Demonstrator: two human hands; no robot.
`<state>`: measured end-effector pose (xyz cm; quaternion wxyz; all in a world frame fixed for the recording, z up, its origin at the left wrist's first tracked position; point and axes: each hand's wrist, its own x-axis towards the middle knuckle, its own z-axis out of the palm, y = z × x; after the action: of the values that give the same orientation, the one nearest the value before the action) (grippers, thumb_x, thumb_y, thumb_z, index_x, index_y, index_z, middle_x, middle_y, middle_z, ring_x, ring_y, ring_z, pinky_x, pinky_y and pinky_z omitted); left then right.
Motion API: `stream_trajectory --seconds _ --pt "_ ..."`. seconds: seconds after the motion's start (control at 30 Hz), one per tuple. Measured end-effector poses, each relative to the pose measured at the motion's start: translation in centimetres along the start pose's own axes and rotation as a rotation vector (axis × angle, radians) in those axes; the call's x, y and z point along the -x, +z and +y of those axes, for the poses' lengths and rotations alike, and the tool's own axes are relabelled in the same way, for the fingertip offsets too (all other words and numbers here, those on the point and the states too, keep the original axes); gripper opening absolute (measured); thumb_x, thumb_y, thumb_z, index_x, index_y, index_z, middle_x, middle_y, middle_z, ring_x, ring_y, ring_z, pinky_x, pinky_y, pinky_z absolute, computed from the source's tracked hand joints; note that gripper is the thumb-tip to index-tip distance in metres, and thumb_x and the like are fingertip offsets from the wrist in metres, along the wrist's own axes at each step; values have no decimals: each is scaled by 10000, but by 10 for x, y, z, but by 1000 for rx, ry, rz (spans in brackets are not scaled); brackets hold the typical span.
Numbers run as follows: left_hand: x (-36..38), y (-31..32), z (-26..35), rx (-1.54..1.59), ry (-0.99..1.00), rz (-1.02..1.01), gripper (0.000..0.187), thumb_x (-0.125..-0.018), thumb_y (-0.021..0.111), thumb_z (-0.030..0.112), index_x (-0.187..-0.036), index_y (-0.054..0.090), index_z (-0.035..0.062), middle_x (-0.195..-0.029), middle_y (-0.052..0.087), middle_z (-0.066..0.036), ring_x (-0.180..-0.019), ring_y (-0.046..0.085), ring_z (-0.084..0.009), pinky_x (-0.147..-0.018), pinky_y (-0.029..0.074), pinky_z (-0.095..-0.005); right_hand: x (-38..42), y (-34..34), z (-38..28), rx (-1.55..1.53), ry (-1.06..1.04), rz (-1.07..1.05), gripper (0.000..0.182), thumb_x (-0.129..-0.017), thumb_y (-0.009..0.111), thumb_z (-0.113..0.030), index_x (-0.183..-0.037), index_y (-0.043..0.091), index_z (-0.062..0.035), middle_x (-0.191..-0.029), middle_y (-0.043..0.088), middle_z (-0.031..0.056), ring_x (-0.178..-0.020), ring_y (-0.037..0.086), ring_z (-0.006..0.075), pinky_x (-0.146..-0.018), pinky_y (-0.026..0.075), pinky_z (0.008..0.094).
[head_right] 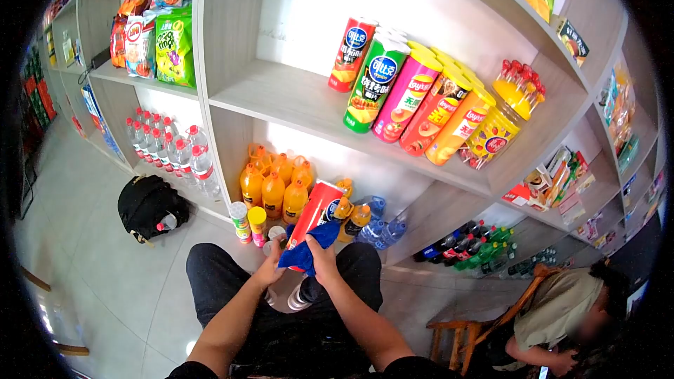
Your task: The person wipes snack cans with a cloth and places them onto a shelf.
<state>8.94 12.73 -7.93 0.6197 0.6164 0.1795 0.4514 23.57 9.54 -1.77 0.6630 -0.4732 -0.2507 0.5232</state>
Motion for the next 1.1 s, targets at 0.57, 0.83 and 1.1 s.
stream_trajectory --seconds 0.57,0.83,1.1 --pt "-15 -14 38 251 -320 500 612 -872 697 197 -1364 364 48 -1178 567 -96 -1055 574 -194 -906 486 -350 28 7 37 1025 -219 -240 727 -695 805 -310 -1257 453 -11 -1109 616 201 -1019 629 326 -867 498 385" --pt "-13 -39 40 637 -100 711 381 -947 570 255 -1244 448 49 -1030 627 -121 -906 651 -235 -798 553 -382 -1 -5 40 650 143 -538 411 -830 739 -259 -1133 585 -28 -981 642 40 -854 611 116 -774 503 280" --pt "-12 -34 16 347 -46 726 395 -909 617 179 -1246 461 46 -1034 615 -97 -899 627 -204 -810 524 -347 19 -16 53 128 570 -203 422 -867 714 -283 -1172 561 -35 -974 662 80 -859 671 202 -744 567 358"
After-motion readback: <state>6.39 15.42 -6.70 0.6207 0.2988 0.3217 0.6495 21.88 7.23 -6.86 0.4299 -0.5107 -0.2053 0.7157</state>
